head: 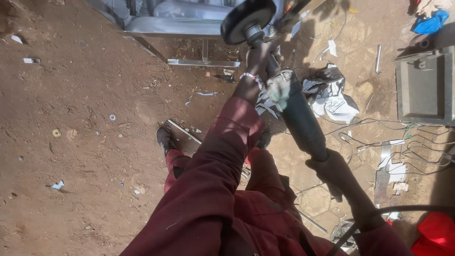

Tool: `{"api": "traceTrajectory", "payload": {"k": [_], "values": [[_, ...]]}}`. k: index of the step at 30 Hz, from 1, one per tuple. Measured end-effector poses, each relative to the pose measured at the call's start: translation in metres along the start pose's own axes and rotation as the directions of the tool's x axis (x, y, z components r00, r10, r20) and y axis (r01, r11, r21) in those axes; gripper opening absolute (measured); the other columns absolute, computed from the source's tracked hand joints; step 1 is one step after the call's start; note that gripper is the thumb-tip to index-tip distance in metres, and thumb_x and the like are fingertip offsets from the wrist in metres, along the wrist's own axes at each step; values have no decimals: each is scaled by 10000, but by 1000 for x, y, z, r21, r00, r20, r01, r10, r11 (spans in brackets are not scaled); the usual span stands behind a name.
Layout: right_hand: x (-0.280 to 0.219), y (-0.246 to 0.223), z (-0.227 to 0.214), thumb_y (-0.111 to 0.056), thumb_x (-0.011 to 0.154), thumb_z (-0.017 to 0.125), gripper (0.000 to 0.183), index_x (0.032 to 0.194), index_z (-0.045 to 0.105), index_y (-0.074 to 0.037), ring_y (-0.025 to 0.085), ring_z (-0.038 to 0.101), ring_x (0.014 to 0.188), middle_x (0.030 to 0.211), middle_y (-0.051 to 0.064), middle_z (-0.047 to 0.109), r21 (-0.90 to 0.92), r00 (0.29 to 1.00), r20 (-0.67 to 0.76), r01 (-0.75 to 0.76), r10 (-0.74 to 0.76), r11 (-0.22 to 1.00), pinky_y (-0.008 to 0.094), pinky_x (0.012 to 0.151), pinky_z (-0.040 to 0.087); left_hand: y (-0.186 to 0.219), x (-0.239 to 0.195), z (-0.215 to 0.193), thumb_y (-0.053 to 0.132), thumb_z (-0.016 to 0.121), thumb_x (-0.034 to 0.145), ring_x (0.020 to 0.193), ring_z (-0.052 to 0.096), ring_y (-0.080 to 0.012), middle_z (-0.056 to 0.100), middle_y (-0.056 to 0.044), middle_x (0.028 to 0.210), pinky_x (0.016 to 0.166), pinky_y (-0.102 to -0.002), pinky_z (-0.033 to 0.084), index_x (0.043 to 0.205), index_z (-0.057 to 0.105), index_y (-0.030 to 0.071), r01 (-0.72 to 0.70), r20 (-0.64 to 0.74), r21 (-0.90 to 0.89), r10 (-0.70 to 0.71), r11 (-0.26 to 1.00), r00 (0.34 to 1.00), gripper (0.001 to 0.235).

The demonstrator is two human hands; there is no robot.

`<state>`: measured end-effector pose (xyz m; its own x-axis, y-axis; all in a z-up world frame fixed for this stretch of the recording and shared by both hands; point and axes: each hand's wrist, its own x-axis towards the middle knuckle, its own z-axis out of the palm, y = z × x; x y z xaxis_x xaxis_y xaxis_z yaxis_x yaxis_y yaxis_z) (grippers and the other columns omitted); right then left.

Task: Polishing the surfaces of a metal frame using a power grinder with a buffing wheel

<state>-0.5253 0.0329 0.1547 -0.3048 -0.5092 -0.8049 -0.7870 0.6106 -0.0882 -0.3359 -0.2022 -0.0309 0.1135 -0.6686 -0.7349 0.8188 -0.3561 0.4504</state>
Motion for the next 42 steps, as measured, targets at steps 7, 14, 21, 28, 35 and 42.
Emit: {"api": "traceTrajectory", "payload": {"k": [7, 14, 21, 28, 35, 42], "values": [[-1, -21, -9, -115, 841, 728, 171, 825, 646, 35, 275, 563, 492, 613, 184, 641, 128, 999, -28, -22, 25, 992, 407, 512, 466, 12, 8, 22, 37, 698, 530, 545, 513, -145, 581, -27, 632, 451, -316, 432, 723, 625, 75, 8, -74, 295, 14, 955, 997, 211], [-10, -85, 74, -213, 719, 657, 204, 856, 671, -63, 221, 611, 592, 687, 89, 692, 134, 985, 84, 137, -149, 981, 362, 560, 461, 108, 26, -81, 31, 757, 566, 464, 587, -216, 640, -115, 613, 432, -356, 483, 731, 640, 5, -17, -119, 297, 55, 955, 991, 204], [-14, -139, 138, -201, 704, 698, 172, 749, 596, -69, 180, 543, 593, 653, 44, 607, 198, 933, 216, 248, -289, 948, 358, 566, 395, 195, 38, -170, 58, 771, 539, 600, 563, -183, 581, -48, 672, 527, -357, 475, 639, 683, 53, -66, -239, 443, 189, 894, 952, 133], [-15, -79, 102, -149, 665, 685, 157, 773, 679, -35, 168, 487, 581, 641, 61, 588, 362, 973, 129, 131, -189, 923, 325, 534, 362, 105, 40, -83, 76, 789, 667, 518, 609, -143, 703, -39, 692, 504, -289, 492, 769, 734, 28, 11, -106, 607, 67, 795, 992, 125], [-39, -66, 78, 28, 771, 686, 226, 646, 510, -38, 205, 422, 408, 522, 99, 458, 678, 989, 142, -59, -52, 733, 324, 384, 368, 50, 26, 1, 183, 664, 532, 676, 720, -229, 771, -100, 771, 589, -326, 577, 829, 756, 8, 17, -2, 806, -26, 592, 1000, 357], [-25, -96, 139, -40, 652, 753, 151, 710, 614, -46, 183, 524, 581, 650, 72, 589, 573, 982, 137, 31, -133, 819, 326, 528, 403, 134, 13, -74, -31, 644, 679, 662, 644, -212, 645, -119, 816, 521, -320, 534, 1230, 532, -50, 138, -130, 596, -75, 791, 989, 563]]}}
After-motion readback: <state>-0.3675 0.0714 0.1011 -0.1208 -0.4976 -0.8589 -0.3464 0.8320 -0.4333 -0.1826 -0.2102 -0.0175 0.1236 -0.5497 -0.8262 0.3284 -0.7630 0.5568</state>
